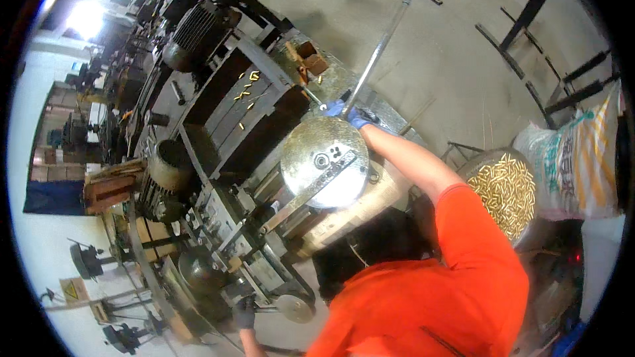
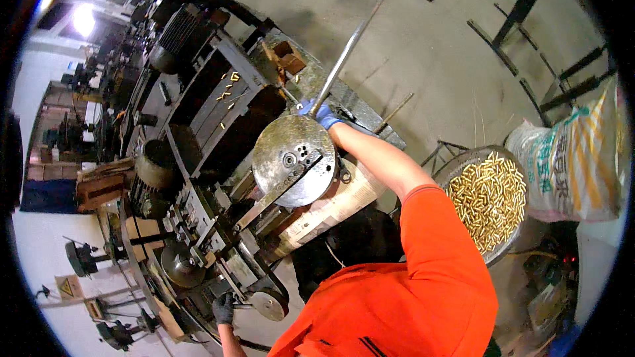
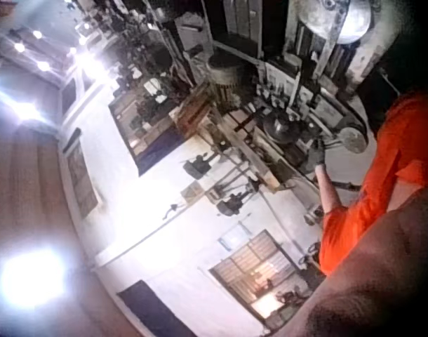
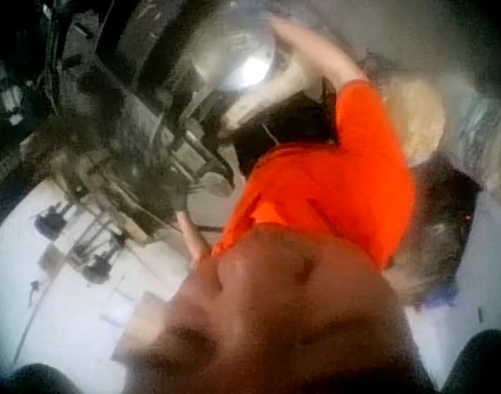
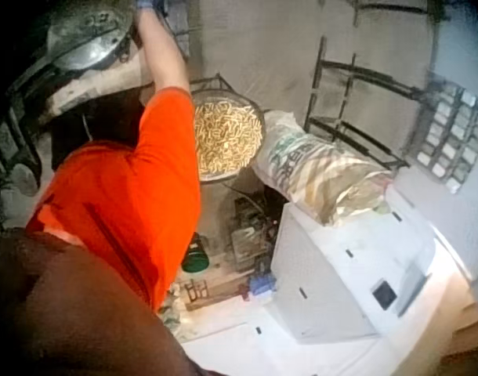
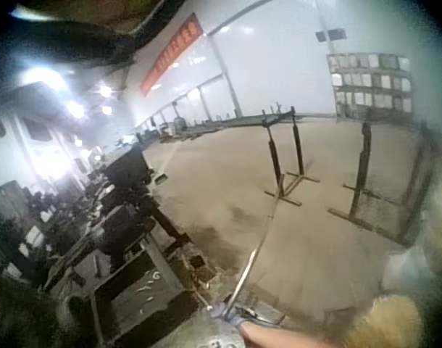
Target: The person operates a metalworking machine in a factory setting, wearing blue gloves and an orange shirt. They repeatedly insert small brass-colored metal pieces into the machine's mechanism, manipulate a lever to process them, and then remove the finished parts, placing them into a nearby container.
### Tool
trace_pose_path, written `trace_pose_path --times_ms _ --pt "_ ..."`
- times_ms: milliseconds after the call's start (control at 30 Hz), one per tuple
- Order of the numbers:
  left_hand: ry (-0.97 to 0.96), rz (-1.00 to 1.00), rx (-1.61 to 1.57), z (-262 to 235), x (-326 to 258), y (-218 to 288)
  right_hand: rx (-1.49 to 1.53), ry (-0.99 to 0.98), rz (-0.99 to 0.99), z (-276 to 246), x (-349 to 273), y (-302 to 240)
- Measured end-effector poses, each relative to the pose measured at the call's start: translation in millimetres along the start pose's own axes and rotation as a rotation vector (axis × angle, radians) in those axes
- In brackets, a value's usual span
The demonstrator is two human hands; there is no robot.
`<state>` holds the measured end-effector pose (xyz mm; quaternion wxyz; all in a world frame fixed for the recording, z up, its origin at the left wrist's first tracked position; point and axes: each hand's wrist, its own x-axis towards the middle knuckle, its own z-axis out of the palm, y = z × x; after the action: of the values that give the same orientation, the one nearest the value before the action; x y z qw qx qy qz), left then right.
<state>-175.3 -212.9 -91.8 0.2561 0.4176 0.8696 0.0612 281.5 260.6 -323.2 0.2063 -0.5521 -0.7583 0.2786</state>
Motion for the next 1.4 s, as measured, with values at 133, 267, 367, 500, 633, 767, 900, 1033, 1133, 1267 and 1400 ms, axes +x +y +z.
trace_pose_path --times_ms 133,267,367,500,633,767,900,1033,1133,1267,1400 --pt "0.069 0.036 -0.176 9.7 3.9 -2.9 -0.012 0.041 -0.028 -7.2 -7.3 0.2" --pt "0.271 0.198 0.189 0.3 15.0 -31.3 -0.033 0.019 -0.001 -21.8 -30.2 1.7" --pt "0.316 0.252 0.277 -8.9 11.2 -17.7 -0.056 0.000 0.012 -32.4 -38.7 -5.2" --pt "0.265 0.054 0.378 -23.9 18.3 -33.8 -0.004 -0.016 0.050 -38.2 -35.4 -10.6" --pt "0.234 -0.234 -0.033 -26.6 13.3 -53.8 0.164 0.015 0.149 -51.0 -28.9 -13.5" --pt "0.365 -0.258 -0.078 -12.9 7.7 -89.6 0.453 0.062 0.325 -77.3 -39.6 -6.4" --pt "0.460 -0.281 -0.268 9.1 -22.4 -114.3 0.748 0.245 0.343 -113.7 -97.9 13.2" --pt "0.543 -0.327 -0.458 17.6 -65.3 -103.7 0.469 0.274 0.226 -179.4 -188.7 19.0" --pt "0.542 -0.374 -0.494 26.4 -92.8 -102.1 0.571 0.475 0.199 -214.6 -250.0 -8.4" --pt "0.213 -0.217 0.316 1.3 -111.1 -95.4 0.666 0.408 0.057 -261.6 -263.5 -104.6" --pt "0.273 0.123 -0.324 -98.0 -74.9 60.7 0.404 0.109 0.165 -254.1 -173.1 -185.5"
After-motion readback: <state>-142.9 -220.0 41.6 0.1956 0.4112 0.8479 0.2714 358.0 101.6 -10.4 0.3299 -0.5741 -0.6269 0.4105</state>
